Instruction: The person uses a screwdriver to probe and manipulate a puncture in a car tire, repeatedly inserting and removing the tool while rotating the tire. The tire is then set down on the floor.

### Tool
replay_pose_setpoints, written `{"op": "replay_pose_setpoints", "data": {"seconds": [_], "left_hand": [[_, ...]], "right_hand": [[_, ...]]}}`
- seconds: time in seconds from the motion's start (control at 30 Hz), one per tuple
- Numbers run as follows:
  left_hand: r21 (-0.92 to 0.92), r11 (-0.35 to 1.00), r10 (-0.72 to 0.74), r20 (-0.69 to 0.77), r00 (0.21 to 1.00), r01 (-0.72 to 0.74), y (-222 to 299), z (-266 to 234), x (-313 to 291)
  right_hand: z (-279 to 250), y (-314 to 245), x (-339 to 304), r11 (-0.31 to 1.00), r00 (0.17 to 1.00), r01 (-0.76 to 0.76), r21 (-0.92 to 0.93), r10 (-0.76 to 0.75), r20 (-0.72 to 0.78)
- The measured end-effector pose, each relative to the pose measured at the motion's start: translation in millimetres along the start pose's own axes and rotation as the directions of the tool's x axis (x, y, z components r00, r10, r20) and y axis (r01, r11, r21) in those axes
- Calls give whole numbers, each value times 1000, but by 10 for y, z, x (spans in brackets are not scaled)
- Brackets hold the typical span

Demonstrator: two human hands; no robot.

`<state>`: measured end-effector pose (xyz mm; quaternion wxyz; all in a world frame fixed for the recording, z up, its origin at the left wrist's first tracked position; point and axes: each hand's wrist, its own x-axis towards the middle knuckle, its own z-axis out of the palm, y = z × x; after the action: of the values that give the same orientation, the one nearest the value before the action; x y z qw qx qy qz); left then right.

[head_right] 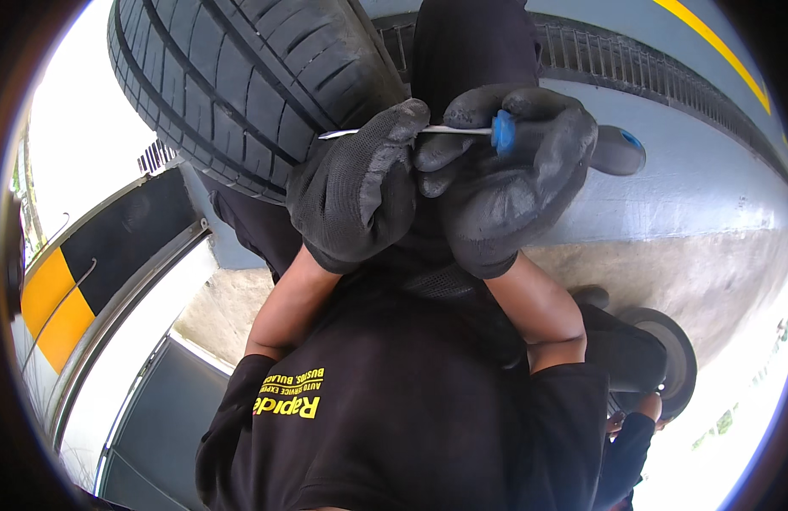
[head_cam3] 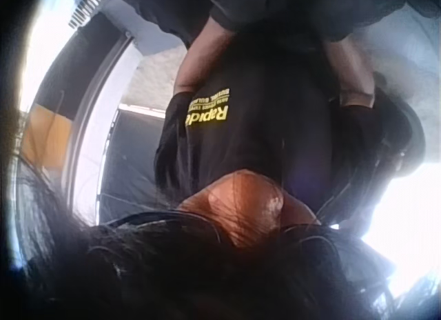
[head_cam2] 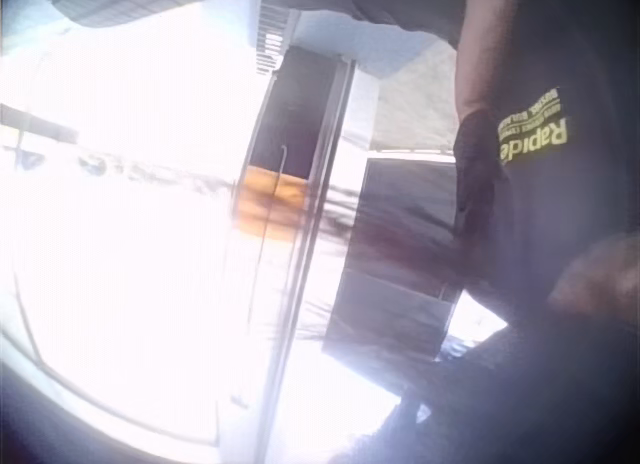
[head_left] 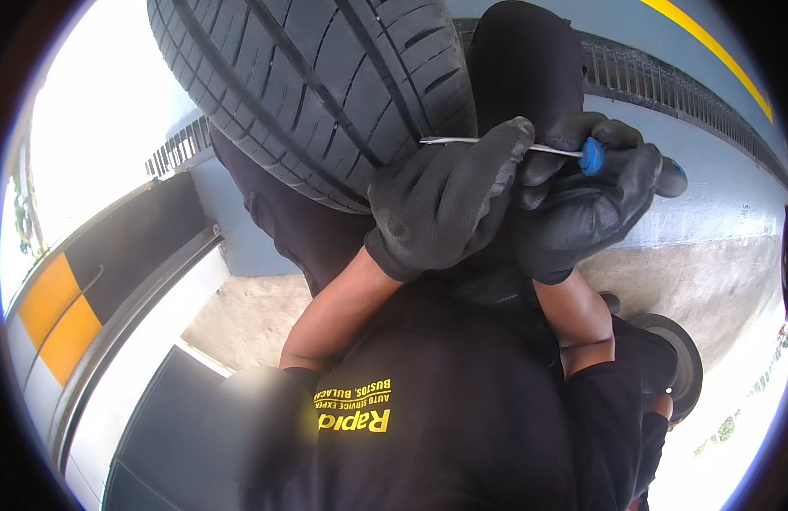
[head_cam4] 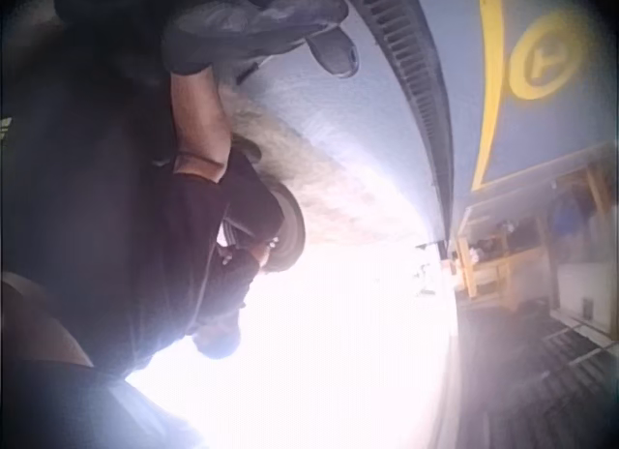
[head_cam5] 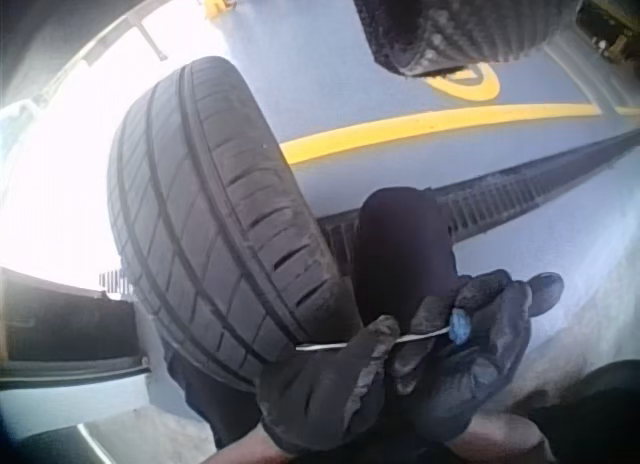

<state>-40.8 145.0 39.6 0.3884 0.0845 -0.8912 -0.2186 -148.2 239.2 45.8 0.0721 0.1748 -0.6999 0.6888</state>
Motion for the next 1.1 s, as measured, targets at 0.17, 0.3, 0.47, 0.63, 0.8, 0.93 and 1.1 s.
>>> {"op": "replay_pose_setpoints", "data": {"seconds": [0.17, 0.3, 0.47, 0.63, 0.8, 0.93, 1.1], "left_hand": [[-113, 993, 28, 2, 1000, -28, -27, 5, 50], [-119, 993, -14, 25, 1000, 17, 23, 4, 46], [-126, 991, -39, -38, 999, 33, 24, 43, 39], [-160, 985, -66, -40, 997, 59, 0, -15, 137], [-169, 980, -114, -57, 992, 103, 7, -25, 253], [-163, 977, -154, -73, 985, 141, 31, 27, 253], [-198, 969, -172, -104, 979, 149, 24, 62, 234]], "right_hand": [[-135, -290, -23, 963, 945, 254, 92, -267, 189], [-163, -400, -38, 915, 859, 371, 160, -403, 316], [-178, -421, -19, 883, 808, 431, 186, -469, 357], [-142, -395, -8, 882, 824, 432, 187, -471, 316], [-106, -287, 22, 903, 867, 391, 179, -427, 258], [-107, -241, 38, 910, 878, 369, 189, -408, 249], [-104, -261, 45, 911, 885, 359, 201, -401, 236]]}}
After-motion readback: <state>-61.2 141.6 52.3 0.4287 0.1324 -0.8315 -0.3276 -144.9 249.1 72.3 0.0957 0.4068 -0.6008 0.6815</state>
